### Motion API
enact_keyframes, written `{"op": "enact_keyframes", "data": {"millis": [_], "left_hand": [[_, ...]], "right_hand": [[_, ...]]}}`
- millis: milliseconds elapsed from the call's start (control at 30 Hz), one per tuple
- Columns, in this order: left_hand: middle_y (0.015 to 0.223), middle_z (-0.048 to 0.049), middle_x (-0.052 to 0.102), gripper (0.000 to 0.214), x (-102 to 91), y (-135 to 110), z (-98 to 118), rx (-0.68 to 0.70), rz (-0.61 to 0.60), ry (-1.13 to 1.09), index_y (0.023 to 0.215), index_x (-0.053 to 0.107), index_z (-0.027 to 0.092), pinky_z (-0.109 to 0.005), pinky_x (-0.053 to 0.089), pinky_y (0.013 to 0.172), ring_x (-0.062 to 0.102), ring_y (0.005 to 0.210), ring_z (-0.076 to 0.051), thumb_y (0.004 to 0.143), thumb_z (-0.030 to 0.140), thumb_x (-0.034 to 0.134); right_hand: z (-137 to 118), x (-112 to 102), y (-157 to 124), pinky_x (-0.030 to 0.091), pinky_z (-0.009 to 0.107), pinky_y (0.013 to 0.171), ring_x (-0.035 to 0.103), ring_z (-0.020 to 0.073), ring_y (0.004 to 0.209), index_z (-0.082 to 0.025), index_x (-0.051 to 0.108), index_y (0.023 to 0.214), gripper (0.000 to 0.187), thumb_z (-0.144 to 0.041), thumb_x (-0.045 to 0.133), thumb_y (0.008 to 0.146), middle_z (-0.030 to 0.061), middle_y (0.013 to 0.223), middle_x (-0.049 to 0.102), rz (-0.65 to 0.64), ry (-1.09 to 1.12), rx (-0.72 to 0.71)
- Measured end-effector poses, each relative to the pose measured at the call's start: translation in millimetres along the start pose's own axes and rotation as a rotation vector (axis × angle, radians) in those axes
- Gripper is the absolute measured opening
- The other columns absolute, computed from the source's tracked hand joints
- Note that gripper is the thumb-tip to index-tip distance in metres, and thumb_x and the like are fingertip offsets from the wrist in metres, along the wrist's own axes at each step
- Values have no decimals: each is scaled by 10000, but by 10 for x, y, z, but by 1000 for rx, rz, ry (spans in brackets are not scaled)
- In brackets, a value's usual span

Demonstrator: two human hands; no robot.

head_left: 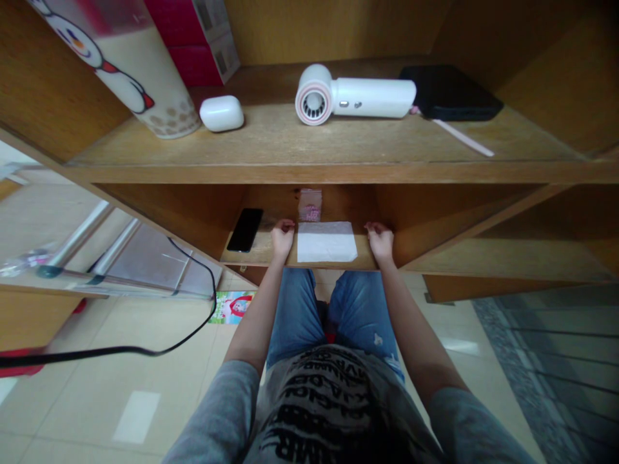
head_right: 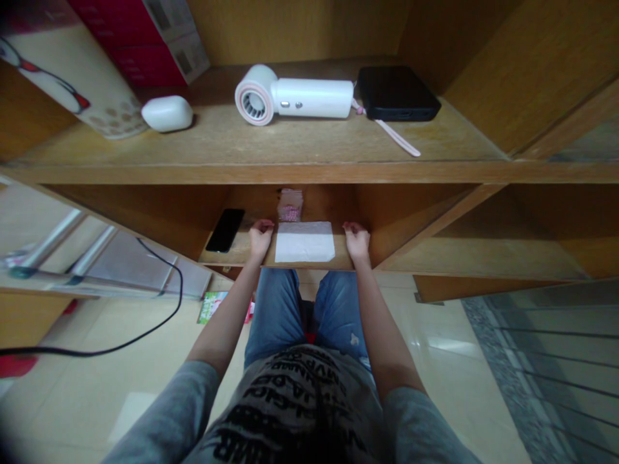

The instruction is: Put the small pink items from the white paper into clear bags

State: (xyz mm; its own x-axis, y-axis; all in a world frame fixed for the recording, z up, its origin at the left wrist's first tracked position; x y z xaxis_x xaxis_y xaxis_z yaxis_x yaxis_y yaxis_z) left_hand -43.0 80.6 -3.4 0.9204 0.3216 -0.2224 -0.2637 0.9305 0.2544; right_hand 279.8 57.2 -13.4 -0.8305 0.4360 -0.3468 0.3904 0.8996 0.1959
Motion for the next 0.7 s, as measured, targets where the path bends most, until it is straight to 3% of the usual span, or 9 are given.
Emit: {"op": "enact_keyframes", "data": {"millis": [100,233,533,700], "left_hand": [[775,-39,645,167,4,0,-6,-3,-6,0,742,597,155,-270,474,745,603,747,-145,662,48,495],[764,-48,649,149,10,4,-11,-3,-12,-34,748,604,140,-268,477,735,609,733,-145,660,59,515],[743,-26,643,177,17,8,-27,-17,-10,-45,738,596,146,-257,481,729,608,722,-135,645,28,504],[743,-21,642,169,17,2,-27,-8,-16,-41,734,594,154,-255,480,728,606,728,-133,651,36,505]], "right_hand": [[-44,1,-1,414,290,591,541,168,600,-169,614,801,343,-495,584,700,30,649,610,16,20,-7],[-118,41,-22,366,249,506,466,136,510,-178,564,1034,478,-416,668,633,-60,544,479,-31,13,-58],[-292,81,-123,318,222,509,491,115,522,-197,641,933,300,-371,634,689,-28,584,544,-223,-346,-124],[-362,83,-148,317,217,511,499,116,523,-195,660,876,248,-364,618,700,-21,576,563,-258,-375,-116]]}}
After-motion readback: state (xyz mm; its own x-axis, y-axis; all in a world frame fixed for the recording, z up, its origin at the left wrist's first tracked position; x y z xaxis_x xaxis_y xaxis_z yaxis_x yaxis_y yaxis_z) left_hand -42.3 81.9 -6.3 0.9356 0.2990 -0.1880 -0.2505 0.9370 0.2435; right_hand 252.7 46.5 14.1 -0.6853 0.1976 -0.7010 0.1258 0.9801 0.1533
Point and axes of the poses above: each hand's wrist, its own y-axis towards the middle knuckle, its own x-axis out of the palm, z = x × y, the point moved 5 cm from there along y, towards the middle knuckle
